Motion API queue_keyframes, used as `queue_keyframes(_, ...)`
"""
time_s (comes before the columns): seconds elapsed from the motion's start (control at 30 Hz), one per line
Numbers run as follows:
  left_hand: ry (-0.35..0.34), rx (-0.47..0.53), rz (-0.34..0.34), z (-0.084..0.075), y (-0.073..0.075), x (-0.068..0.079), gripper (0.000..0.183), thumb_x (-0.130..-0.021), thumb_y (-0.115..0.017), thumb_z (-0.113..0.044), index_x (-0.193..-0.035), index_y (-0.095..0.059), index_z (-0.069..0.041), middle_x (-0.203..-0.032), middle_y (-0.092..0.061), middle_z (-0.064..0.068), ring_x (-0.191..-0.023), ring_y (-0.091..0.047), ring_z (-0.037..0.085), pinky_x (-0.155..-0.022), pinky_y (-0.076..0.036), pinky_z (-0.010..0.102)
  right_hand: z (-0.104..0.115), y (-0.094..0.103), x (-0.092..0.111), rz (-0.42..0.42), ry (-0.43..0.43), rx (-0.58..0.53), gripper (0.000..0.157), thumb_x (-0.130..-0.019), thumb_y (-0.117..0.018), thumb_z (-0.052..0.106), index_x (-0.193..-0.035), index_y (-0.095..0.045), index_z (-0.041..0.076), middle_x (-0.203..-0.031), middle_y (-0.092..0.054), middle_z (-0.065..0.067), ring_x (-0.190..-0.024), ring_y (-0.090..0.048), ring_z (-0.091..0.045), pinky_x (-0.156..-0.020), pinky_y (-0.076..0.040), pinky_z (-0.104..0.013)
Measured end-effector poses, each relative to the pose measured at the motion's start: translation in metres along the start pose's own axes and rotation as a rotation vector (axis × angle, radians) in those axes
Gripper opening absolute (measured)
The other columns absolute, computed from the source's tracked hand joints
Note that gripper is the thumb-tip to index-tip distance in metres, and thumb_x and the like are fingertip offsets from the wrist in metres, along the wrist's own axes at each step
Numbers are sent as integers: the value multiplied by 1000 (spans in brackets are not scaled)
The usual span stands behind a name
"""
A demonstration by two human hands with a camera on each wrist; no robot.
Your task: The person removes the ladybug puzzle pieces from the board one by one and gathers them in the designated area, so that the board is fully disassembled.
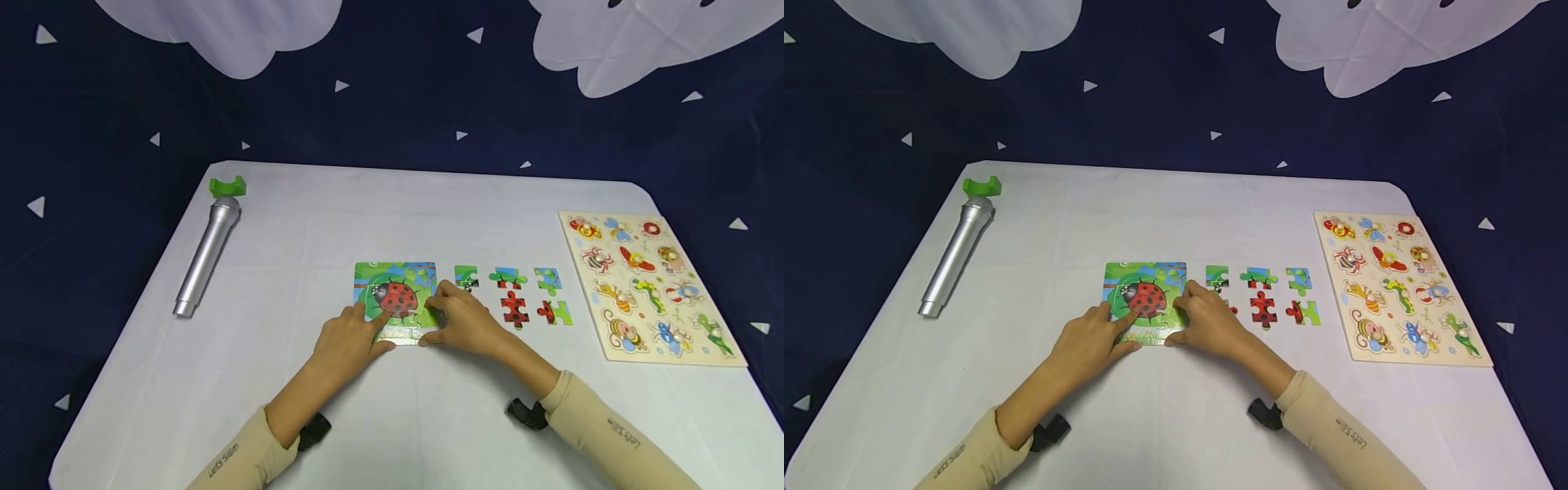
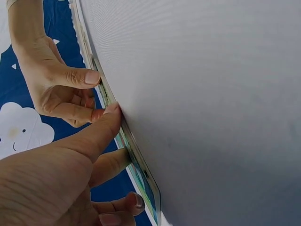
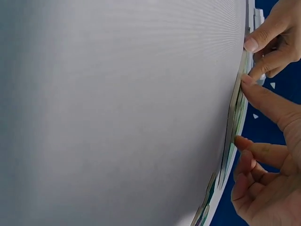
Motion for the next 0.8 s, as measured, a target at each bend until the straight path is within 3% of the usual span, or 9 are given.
queue_keyframes(0.2, -3, 8, 6, -1, 2, 0, 55, -87, -68, -55, -130, -68, -21, -86, -54, 10, -68, -49, 20, -48, -44, 32, -6, 3, 6, -65, 103, 47, 44, -68, -91, 31, -100, -77, 5, -87, -53, 2, -76, -45, -12, -73, -41, -32)
queue_keyframes(0.37, 3, 13, 12, 0, 1, 0, 56, -87, -68, -55, -131, -67, -21, -87, -54, 10, -68, -49, 19, -49, -45, 33, -11, 3, 8, -93, 182, 97, 51, -69, -89, 37, -104, -75, 2, -90, -54, 1, -77, -44, -11, -75, -40, -33)
queue_keyframes(0.6, -4, 23, 11, 0, 1, 0, 56, -87, -68, -54, -131, -67, -20, -84, -53, 9, -67, -47, 18, -48, -44, 32, -8, 4, 16, -107, 181, 55, 55, -68, -90, 44, -103, -76, 4, -88, -54, 0, -77, -42, -10, -76, -39, -32)
queue_keyframes(0.8, 2, 32, 9, -1, 1, 0, 56, -87, -68, -54, -131, -68, -20, -86, -54, 10, -69, -50, 20, -49, -46, 34, -1, 1, 28, -115, 223, 146, 62, -63, -91, 49, -102, -75, 3, -88, -48, 4, -79, -42, -11, -74, -37, -31)
Point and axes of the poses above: each hand's wrist, its own x-axis away from the middle knuckle, its own y-axis out of the back of the hand, z = x × y, the point moved 1 cm from there along -x, towards the middle knuckle
